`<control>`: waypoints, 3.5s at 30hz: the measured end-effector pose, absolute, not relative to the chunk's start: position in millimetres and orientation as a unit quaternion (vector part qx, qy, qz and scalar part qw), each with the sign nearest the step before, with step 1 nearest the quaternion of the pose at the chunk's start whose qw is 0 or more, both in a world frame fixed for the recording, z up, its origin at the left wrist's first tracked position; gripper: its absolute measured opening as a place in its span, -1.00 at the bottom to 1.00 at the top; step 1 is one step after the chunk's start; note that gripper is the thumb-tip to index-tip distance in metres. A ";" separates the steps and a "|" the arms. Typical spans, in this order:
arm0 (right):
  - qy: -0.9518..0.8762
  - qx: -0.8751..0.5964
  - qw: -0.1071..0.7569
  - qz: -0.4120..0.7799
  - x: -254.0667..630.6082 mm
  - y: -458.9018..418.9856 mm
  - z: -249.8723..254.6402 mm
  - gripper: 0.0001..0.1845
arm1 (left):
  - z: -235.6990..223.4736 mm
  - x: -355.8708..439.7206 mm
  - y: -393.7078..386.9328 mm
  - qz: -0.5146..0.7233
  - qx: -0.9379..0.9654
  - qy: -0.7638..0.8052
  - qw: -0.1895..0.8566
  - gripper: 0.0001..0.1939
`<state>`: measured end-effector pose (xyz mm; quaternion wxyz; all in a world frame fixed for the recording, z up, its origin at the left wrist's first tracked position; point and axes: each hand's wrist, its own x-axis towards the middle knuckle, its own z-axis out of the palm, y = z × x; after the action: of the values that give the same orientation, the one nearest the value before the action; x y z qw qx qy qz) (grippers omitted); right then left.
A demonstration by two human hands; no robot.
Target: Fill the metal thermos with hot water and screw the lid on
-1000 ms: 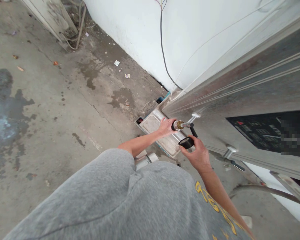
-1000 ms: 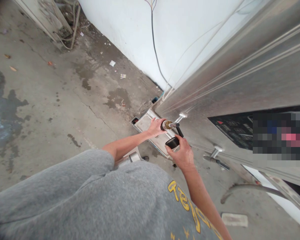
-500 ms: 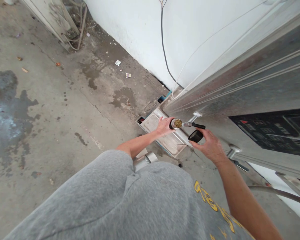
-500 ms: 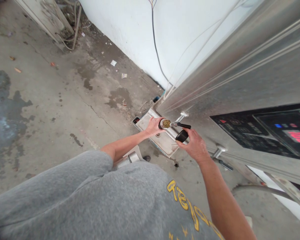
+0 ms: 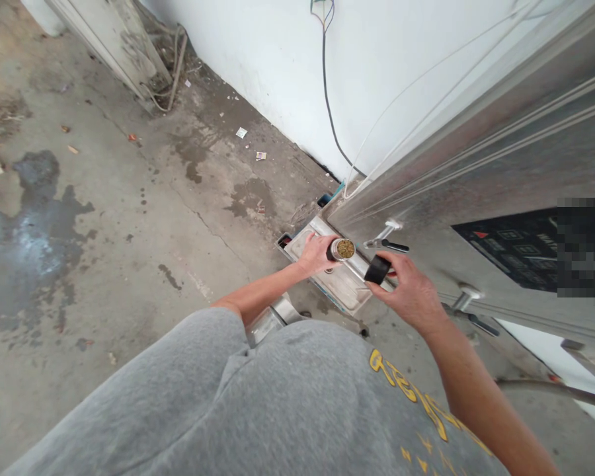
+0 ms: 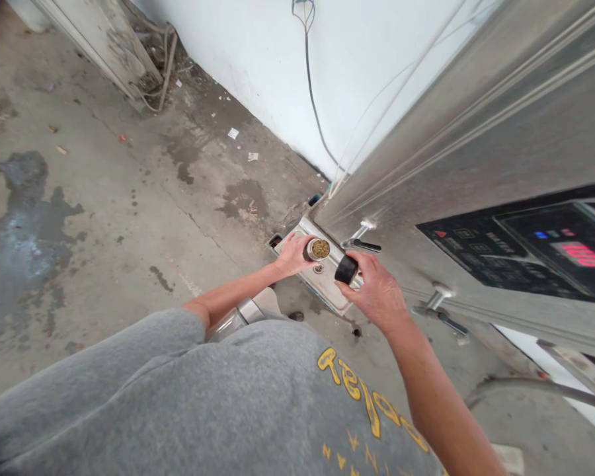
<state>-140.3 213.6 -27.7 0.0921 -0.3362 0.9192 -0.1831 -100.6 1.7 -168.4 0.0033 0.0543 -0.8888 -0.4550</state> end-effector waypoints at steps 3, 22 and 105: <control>0.893 -0.421 0.033 -0.155 -137.2 196.4 -21.0 -0.50 | -148.7 -88.1 -3.8 -0.447 0.054 -0.893 0.016 -0.29; 0.828 -0.561 0.023 -0.014 -137.1 171.6 22.3 -0.44 | -101.4 -55.3 0.2 -0.422 -0.005 -0.906 0.037 -0.32; 0.867 -0.498 0.011 -0.029 -81.2 206.2 22.2 -0.39 | -85.9 -29.1 40.9 -0.414 -0.044 -0.909 0.007 -0.31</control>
<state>-81.2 206.2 22.2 0.0107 -0.4982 0.8665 -0.0294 -29.1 40.9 -85.9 0.0069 -0.0439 -0.9093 -0.4137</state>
